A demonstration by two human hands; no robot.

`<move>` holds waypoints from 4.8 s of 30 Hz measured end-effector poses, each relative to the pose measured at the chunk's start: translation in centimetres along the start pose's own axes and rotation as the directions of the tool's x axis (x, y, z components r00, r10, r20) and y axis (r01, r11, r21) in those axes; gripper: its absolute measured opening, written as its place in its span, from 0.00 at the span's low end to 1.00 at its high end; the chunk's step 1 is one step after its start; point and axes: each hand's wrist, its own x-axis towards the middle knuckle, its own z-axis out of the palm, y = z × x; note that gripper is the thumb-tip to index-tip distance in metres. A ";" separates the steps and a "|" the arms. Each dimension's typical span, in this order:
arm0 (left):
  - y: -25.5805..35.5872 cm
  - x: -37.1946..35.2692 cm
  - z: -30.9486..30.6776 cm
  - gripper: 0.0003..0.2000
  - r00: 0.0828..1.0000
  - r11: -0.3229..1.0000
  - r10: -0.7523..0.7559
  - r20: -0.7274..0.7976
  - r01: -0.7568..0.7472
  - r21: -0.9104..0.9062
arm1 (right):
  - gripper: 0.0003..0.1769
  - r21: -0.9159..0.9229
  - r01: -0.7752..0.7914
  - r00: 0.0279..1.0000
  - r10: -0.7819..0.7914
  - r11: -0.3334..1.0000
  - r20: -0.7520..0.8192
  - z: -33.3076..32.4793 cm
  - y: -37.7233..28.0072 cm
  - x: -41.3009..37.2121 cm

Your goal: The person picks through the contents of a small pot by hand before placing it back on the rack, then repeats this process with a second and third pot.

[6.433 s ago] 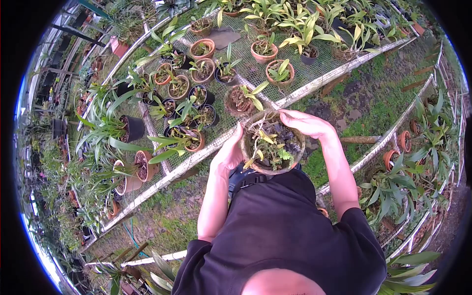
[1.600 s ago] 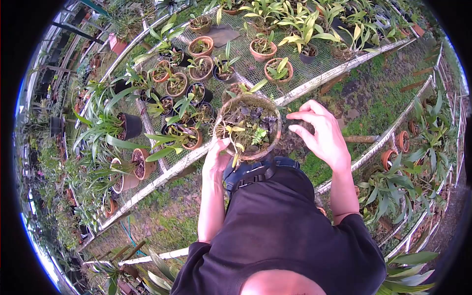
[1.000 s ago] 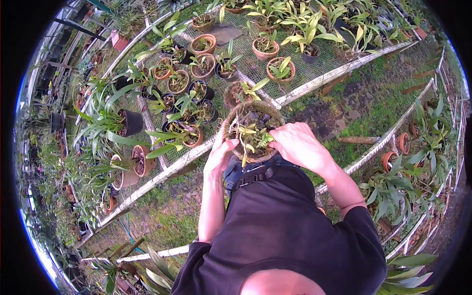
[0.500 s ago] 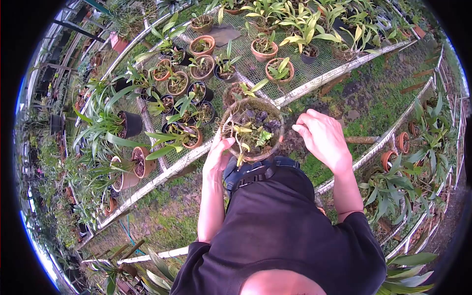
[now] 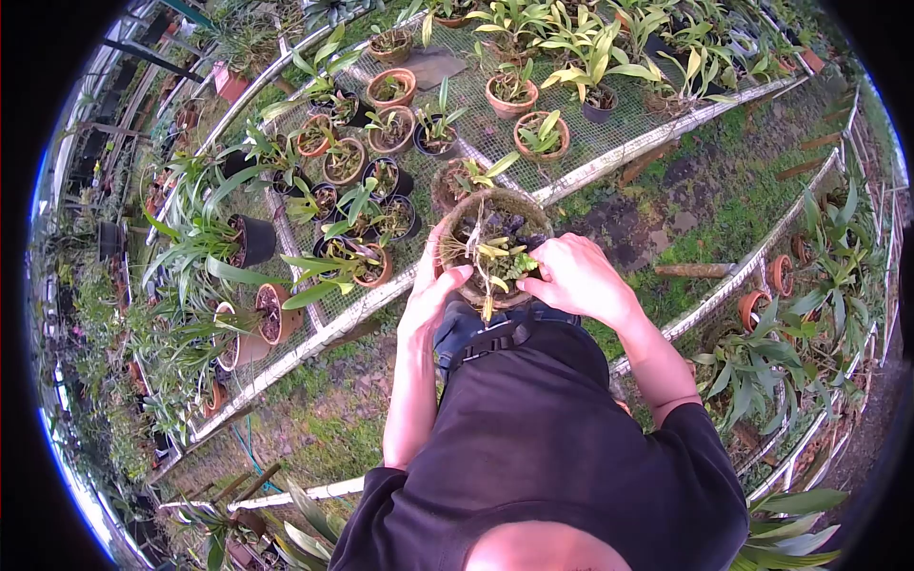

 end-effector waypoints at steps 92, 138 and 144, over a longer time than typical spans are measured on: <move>-0.6 -0.2 -0.1 0.40 0.999 0.988 0.048 0.023 -0.044 -0.149 | 0.20 0.130 0.304 0.906 -0.245 0.944 -0.345 -3.0 -1.7 -1.7; 0.8 0.1 1.6 0.45 0.993 0.996 0.086 0.076 -0.084 -0.025 | 0.15 -0.093 0.211 0.930 -0.229 0.973 -0.286 -0.9 -2.2 -0.6; 0.5 0.1 1.3 0.45 0.998 0.998 0.043 0.042 -0.041 -0.042 | 0.12 -0.006 0.206 0.923 -0.197 0.978 -0.330 0.0 -2.0 -0.2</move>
